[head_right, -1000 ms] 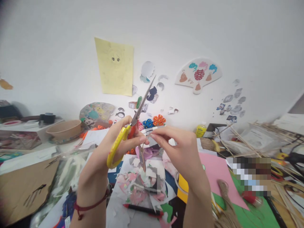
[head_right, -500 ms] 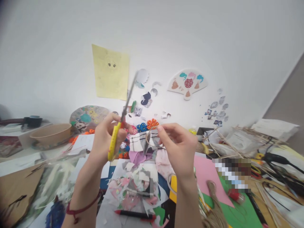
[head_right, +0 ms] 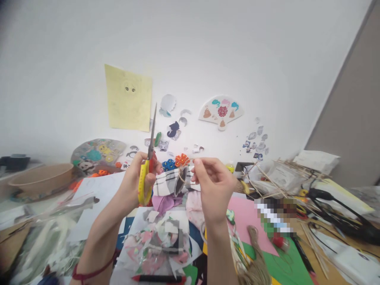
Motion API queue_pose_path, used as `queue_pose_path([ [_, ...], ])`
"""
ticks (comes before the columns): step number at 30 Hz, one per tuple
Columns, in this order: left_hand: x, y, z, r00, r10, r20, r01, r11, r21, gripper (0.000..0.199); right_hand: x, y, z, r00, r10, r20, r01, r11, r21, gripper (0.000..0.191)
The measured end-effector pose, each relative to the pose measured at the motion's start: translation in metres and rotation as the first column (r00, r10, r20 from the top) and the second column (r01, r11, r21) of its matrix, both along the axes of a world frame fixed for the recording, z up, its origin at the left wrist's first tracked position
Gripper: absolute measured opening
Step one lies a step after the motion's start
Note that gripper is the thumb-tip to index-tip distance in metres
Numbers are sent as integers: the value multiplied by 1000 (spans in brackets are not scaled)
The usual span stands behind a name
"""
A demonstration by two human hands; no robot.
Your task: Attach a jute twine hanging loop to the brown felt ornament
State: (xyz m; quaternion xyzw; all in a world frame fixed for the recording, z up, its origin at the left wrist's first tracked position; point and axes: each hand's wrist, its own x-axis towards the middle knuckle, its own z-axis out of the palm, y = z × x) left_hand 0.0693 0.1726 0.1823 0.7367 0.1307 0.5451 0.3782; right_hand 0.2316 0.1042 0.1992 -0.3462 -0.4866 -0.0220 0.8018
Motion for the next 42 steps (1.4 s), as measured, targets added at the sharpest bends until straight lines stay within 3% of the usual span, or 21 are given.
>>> queue_pose_path([
  [3,2,5,-3,982,177,-68,-175,984,27,41,-1,3,0,998,-41,-44,43,999,32,15],
  [6,2,12,-3,902,392,-184,-385,920,72,49,-1,7,-1,996,-41,-74,46,997,64,15],
  [8,0,15,-2,875,433,-218,-424,901,89,45,-1,9,-1,996,-32,-78,39,995,87,15],
  [14,-1,10,2,931,255,-262,-243,967,77,28,-2,13,-3,994,-31,-105,41,995,90,16],
  [19,0,7,3,897,317,-308,-281,947,155,31,-5,13,-3,994,39,-105,-25,991,129,14],
  [26,-5,14,2,913,265,-309,-211,957,197,30,-5,14,-3,997,54,-61,-46,991,123,14],
  [42,-1,15,0,949,176,-262,-142,979,144,25,-6,14,-3,996,70,-59,-65,995,81,17],
])
